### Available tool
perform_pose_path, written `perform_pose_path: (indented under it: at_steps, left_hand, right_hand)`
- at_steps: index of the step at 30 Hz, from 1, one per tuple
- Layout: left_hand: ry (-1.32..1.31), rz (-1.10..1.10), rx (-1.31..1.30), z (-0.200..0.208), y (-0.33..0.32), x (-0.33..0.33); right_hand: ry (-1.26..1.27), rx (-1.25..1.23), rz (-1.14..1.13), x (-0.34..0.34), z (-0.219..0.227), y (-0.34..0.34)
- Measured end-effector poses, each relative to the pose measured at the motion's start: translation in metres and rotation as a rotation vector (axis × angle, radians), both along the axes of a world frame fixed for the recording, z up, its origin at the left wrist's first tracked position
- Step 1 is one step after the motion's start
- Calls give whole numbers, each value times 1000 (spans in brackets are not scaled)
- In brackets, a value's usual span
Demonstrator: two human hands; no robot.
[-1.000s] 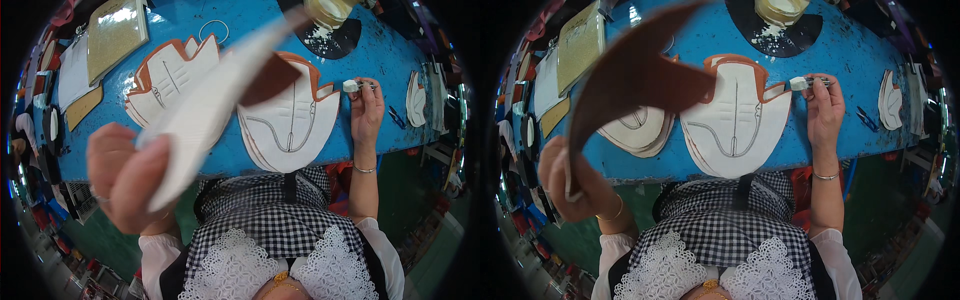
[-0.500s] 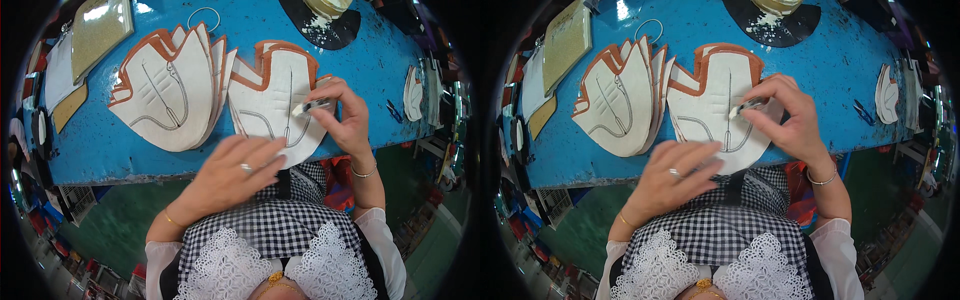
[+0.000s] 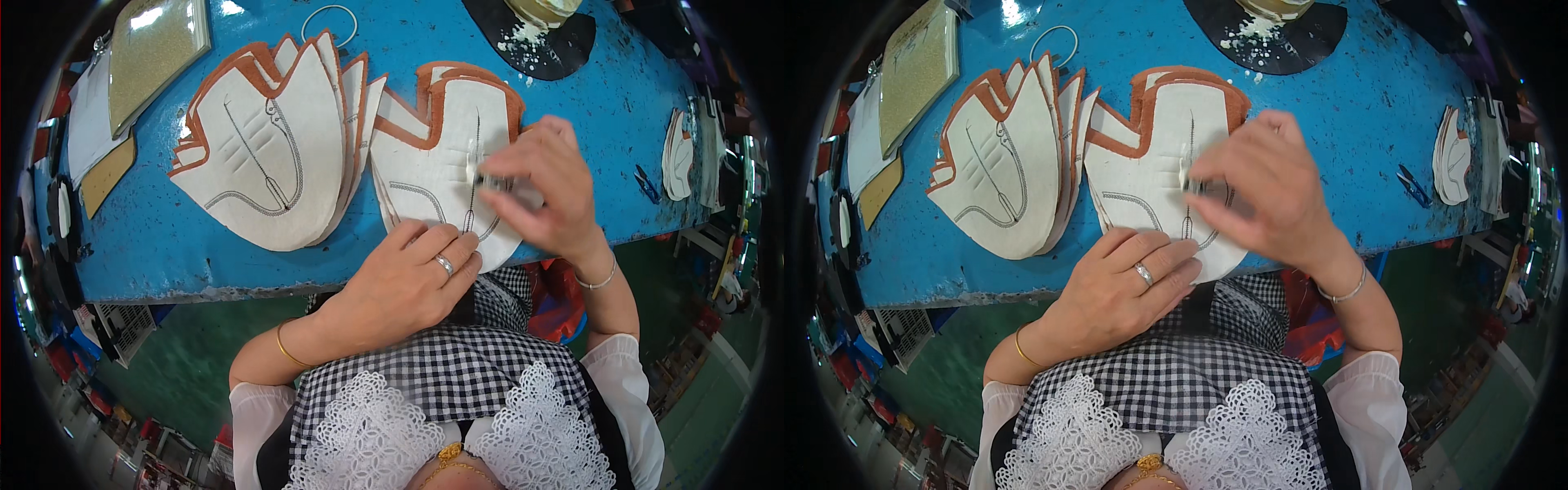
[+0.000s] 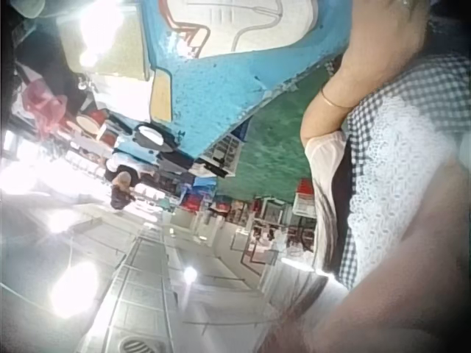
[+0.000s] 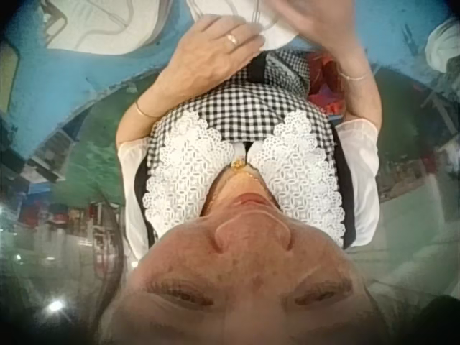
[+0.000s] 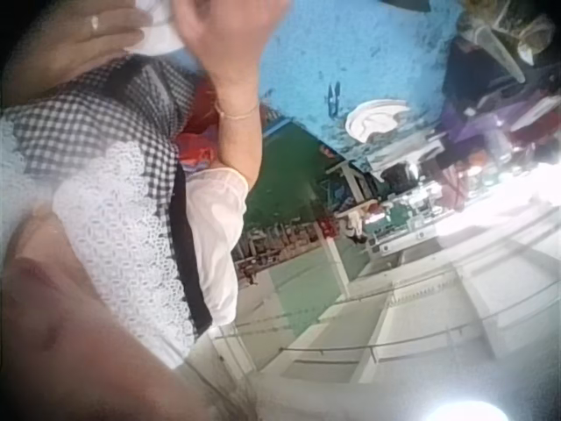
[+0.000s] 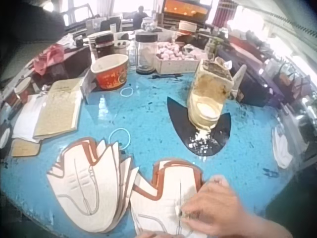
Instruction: The person applies white glue to shoe components using a small brush applicator.
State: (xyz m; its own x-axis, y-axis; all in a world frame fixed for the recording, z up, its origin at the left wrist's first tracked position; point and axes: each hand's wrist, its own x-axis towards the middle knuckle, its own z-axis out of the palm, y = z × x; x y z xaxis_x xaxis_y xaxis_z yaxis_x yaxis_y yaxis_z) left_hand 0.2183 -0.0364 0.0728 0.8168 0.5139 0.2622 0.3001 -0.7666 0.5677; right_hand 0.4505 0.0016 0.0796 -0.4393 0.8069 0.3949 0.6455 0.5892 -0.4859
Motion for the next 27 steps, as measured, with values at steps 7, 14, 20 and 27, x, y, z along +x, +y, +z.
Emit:
perform_pose_path:
  at_steps: [7, 14, 20, 27]
  left_hand:
    - [109, -17, 69, 12, 0, 8]
    - [101, 45, 176, 14, 10, 18]
    - [-183, 170, 350, 60, 20, -16]
    - [-19, 634, 586, 53, 31, -78]
  right_hand:
    - [484, -234, -208, 32, 8, 19]
    - [643, -129, -473, 88, -2, 129]
    - [36, 179, -521, 84, 0, 151]
    - [95, 143, -547, 91, 14, 130]
